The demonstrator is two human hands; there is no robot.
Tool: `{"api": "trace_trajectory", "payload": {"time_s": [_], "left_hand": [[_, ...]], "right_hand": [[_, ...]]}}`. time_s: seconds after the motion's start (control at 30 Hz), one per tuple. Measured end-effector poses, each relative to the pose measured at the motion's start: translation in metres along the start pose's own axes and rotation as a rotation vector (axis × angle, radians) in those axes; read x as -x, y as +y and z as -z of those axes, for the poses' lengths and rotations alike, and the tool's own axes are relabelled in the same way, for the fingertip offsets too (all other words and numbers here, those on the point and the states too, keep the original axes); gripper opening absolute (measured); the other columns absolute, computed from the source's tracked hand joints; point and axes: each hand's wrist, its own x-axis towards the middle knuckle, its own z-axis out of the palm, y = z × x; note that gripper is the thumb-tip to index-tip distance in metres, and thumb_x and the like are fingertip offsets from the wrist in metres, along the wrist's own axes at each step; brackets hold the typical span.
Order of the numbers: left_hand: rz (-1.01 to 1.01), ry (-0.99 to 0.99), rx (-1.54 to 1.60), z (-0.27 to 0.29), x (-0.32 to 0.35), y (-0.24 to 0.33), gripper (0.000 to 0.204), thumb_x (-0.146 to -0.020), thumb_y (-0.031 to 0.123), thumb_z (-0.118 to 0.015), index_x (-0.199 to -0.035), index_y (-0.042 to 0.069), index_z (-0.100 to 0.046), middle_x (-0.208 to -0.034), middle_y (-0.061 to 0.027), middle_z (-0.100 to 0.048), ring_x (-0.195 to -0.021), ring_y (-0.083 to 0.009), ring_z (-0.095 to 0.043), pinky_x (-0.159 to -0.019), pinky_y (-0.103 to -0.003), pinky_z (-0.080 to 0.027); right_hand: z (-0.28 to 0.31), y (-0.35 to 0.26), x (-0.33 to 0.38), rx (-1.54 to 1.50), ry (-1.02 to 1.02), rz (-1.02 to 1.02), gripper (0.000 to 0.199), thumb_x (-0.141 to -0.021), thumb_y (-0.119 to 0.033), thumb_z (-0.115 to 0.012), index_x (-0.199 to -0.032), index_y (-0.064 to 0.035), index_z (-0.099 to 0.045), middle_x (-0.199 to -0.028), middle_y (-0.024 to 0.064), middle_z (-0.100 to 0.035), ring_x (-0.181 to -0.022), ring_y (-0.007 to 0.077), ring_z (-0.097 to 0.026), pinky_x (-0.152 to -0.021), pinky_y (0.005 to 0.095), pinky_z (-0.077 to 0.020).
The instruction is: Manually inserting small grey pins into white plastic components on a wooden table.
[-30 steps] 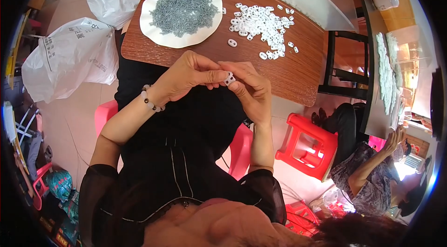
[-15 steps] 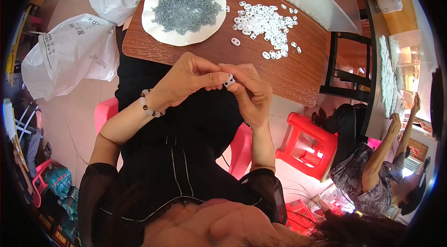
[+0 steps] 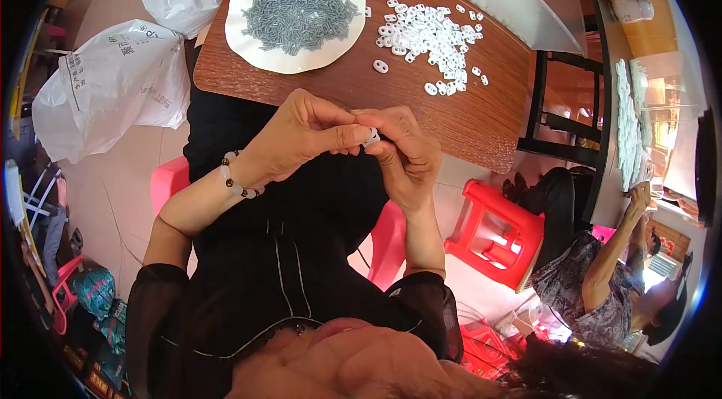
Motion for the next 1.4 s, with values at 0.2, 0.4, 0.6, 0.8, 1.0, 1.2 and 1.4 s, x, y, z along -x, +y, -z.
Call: {"api": "trace_trajectory", "payload": {"time_s": [0.2,0.4,0.6,0.8,1.0,1.2,1.4], "left_hand": [[-0.006,0.002,-0.02,-0.001,-0.001,0.002,0.019,-0.086,0.016,-0.072,-0.092,-0.002,-0.073,-0.074,-0.0051,-0.068,-0.066,-0.0068,-0.06,-0.06,-0.019,-0.047],[0.029,-0.039,-0.085,0.0,-0.001,0.006,0.021,-0.086,0.018,-0.072,-0.091,-0.003,-0.072,-0.073,-0.0055,-0.068,-0.067,-0.0069,-0.06,-0.061,-0.019,-0.047],[0.054,-0.006,-0.047,-0.002,-0.001,0.006,0.021,-0.086,0.016,-0.073,-0.092,-0.004,-0.072,-0.074,-0.0063,-0.068,-0.066,-0.0069,-0.061,-0.061,-0.019,-0.047],[-0.01,-0.017,-0.058,-0.004,-0.002,0.003,0.018,-0.086,0.013,-0.072,-0.093,-0.003,-0.072,-0.075,-0.006,-0.068,-0.065,-0.0073,-0.061,-0.059,-0.019,-0.047],[-0.017,0.001,-0.007,-0.001,-0.009,-0.001,0.016,-0.087,0.013,-0.07,-0.092,-0.002,-0.073,-0.073,-0.0049,-0.067,-0.064,-0.0076,-0.059,-0.056,-0.02,-0.045],[-0.005,-0.053,0.006,-0.004,-0.008,-0.002,0.016,-0.088,0.014,-0.068,-0.091,-0.001,-0.073,-0.072,-0.0051,-0.066,-0.064,-0.0078,-0.059,-0.056,-0.02,-0.045],[-0.023,-0.001,0.038,-0.009,-0.003,-0.004,0.016,-0.088,0.014,-0.069,-0.093,-0.001,-0.073,-0.071,-0.0041,-0.065,-0.063,-0.0077,-0.058,-0.057,-0.02,-0.045]], "right_hand": [[0.001,-0.001,0.0,-0.109,0.002,-0.064,0.033,-0.085,-0.019,-0.068,-0.114,-0.0018,-0.066,-0.107,0.0089,-0.069,-0.091,0.0233,-0.059,-0.081,0.0326,-0.0469],[0.003,0.004,0.001,-0.106,-0.031,-0.036,0.032,-0.085,-0.018,-0.068,-0.113,-0.0019,-0.067,-0.108,0.0094,-0.07,-0.092,0.0239,-0.06,-0.084,0.0336,-0.0465],[-0.002,0.005,0.002,-0.053,-0.001,-0.022,0.027,-0.087,-0.016,-0.067,-0.109,-0.0011,-0.068,-0.105,0.01,-0.071,-0.09,0.0229,-0.061,-0.082,0.0328,-0.0476],[-0.007,0.008,0.004,-0.114,0.044,0.012,0.025,-0.091,-0.016,-0.062,-0.11,0.0005,-0.067,-0.104,0.0115,-0.07,-0.088,0.0207,-0.059,-0.075,0.0291,-0.049],[-0.002,0.015,0.003,-0.13,-0.013,-0.014,0.035,-0.092,-0.022,-0.062,-0.117,0.0027,-0.062,-0.112,0.0109,-0.066,-0.092,0.0202,-0.056,-0.081,0.0304,-0.0468],[-0.004,0.009,-0.003,-0.246,-0.065,-0.045,0.042,-0.095,-0.028,-0.058,-0.121,0.004,-0.059,-0.121,0.014,-0.061,-0.096,0.0196,-0.056,-0.084,0.031,-0.0465],[-0.015,0.01,0.005,-0.46,0.016,-0.081,0.042,-0.097,-0.031,-0.056,-0.118,0.005,-0.06,-0.12,0.0198,-0.059,-0.093,0.0168,-0.058,-0.081,0.0294,-0.0482]]}}
